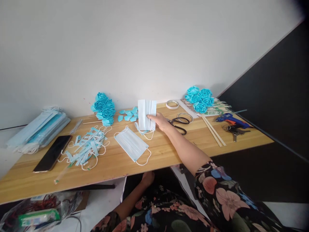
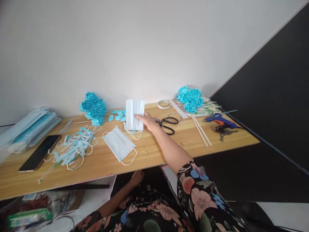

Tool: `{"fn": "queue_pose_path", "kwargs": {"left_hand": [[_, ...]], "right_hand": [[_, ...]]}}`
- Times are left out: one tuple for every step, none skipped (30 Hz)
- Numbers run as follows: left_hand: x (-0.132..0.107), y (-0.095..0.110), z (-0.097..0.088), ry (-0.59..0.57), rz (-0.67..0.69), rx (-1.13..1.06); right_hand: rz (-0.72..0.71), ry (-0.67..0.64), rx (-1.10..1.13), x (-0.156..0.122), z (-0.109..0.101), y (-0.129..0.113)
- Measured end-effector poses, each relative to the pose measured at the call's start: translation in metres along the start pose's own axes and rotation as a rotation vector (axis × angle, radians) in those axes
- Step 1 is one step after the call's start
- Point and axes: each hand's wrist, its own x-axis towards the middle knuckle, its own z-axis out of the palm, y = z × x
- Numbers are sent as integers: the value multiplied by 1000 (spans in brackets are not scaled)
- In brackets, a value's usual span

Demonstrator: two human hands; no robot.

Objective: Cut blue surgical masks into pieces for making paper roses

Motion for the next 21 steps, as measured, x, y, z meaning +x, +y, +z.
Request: {"fn": "queue_pose_path", "kwargs": {"left_hand": [[-6,-3,0,-2,-21,-22],[-14,-6,0,-9,-34,-45],[-21,-10,-1,-21,-26,-69],[-29,-15,-2,-30,-1,-105],[-36,-20,-3,-33,25,-138],[-41,-24,-4,-33,43,-160],[-45,-27,-4,-29,56,-180],[-47,-29,-4,-24,61,-196],[-48,-30,-3,-17,63,-212],[-48,-31,-1,-10,66,-230],[-46,-30,1,-2,69,-249],[-45,-30,3,5,73,-267],[-43,-29,5,17,75,-287],[-42,-28,6,39,70,-307],[-40,-27,6,74,58,-324],[-39,-27,5,120,38,-333],[-37,-26,2,176,8,-327],[-35,-26,-4,230,-26,-297],[-32,-26,-11,273,-56,-251],[-28,-26,-19,289,-76,-184],[-25,-25,-27,292,-81,-129]], "right_hand": [[4,23,-20,2,0,3],[10,30,-26,3,1,6],[13,36,-21,3,1,8],[16,40,-14,3,2,10],[19,43,-6,3,3,10],[21,45,3,3,4,11],[23,45,13,3,4,11],[25,44,26,3,4,11],[31,40,41,3,4,10],[36,39,58,3,4,10],[40,41,76,3,4,10],[42,45,90,3,3,9],[44,50,100,3,2,9],[44,56,108,4,2,9],[41,60,114,4,1,8],[37,66,122,4,1,7],[36,70,132,4,0,7],[38,72,146,4,0,6],[41,70,158,3,1,5],[44,67,167,2,1,5],[45,61,174,2,1,4]]}}
